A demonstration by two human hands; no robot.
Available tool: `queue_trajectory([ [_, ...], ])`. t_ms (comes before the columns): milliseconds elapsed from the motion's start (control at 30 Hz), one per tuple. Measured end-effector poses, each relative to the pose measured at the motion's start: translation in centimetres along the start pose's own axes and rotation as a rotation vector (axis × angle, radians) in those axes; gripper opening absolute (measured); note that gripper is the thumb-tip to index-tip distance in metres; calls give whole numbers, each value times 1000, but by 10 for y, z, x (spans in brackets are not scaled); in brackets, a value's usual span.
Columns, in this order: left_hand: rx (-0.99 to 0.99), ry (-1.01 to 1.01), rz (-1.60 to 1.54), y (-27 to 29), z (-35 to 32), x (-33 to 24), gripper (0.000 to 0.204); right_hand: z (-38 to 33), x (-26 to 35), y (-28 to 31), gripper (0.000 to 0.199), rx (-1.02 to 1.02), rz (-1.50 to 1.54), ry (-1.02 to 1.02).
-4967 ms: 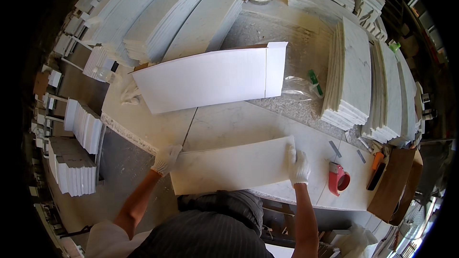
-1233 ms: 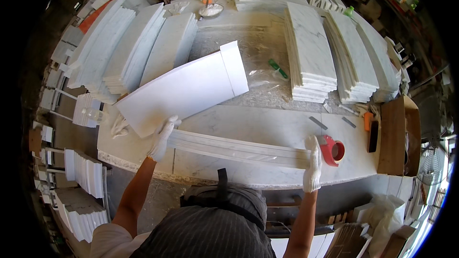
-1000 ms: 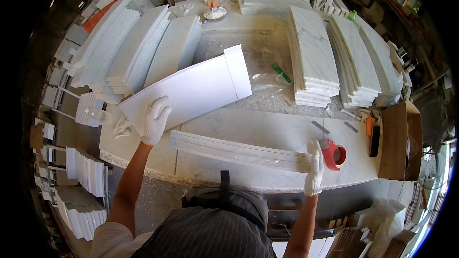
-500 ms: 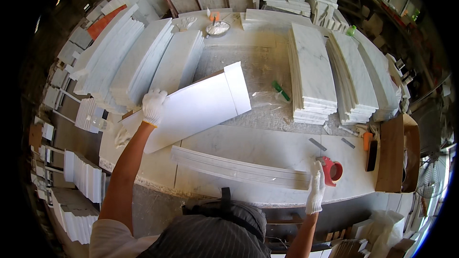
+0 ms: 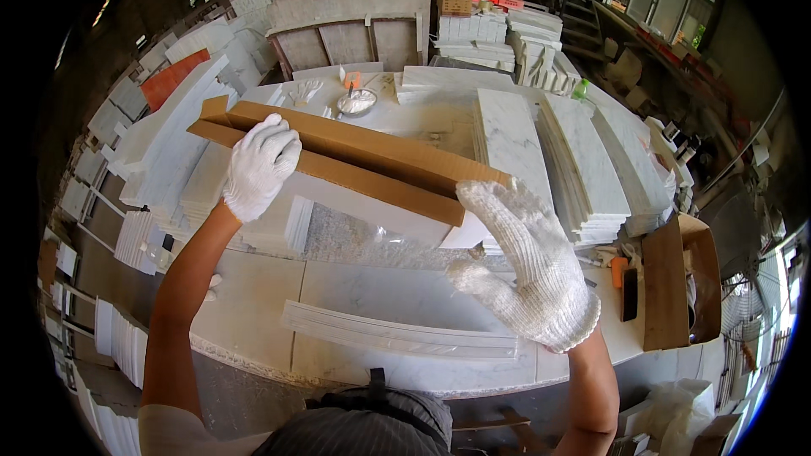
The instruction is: The person puts on white gloves and then repeatedly picks up white rectangular panels, places them into a cardboard box, and seals the box with tape. The person then wraps the sealed box in plastic film and stacks it with other finished packages.
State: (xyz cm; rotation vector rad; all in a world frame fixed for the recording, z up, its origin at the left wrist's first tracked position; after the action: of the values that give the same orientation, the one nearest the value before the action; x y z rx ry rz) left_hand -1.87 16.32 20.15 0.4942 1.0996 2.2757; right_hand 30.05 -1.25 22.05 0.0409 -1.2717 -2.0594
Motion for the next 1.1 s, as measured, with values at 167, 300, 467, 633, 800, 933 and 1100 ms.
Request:
queue_trajectory([
  [167, -405, -586, 69, 19, 27, 9, 30, 31, 14, 18, 80, 341, 68, -134],
  [300, -468, -662, -36, 40, 52, 15, 32, 15, 34, 21, 72, 357, -157, 123],
  [467, -435, -698, -126, 45, 69, 15, 37, -1, 61, 15, 64, 267, -29, 251],
  [633, -424, -733, -193, 39, 80, 1, 39, -12, 77, 8, 54, 223, 12, 243],
  [800, -378, -510, -216, 32, 86, 7, 36, -22, 54, 4, 33, 56, 65, 261],
  [933, -394, 98, -323, 59, 66, 16, 48, -86, -27, 13, 44, -836, 306, -605],
  [1100, 148, 484, -852, 36, -48, 86, 78, -142, -85, 43, 41, -1153, 611, -720],
])
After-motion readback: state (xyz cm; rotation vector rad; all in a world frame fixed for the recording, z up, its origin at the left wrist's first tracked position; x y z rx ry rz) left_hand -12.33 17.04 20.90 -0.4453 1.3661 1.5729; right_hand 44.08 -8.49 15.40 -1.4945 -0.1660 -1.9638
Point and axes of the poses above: each hand's wrist, its own z-axis towards the middle knuckle, its own y-axis out of the back of the hand, x = y × z, the point moved 3 cm from there along z, towards the middle knuckle, and after that the axes turned 2 degrees about -x, right-handed, at the moved point
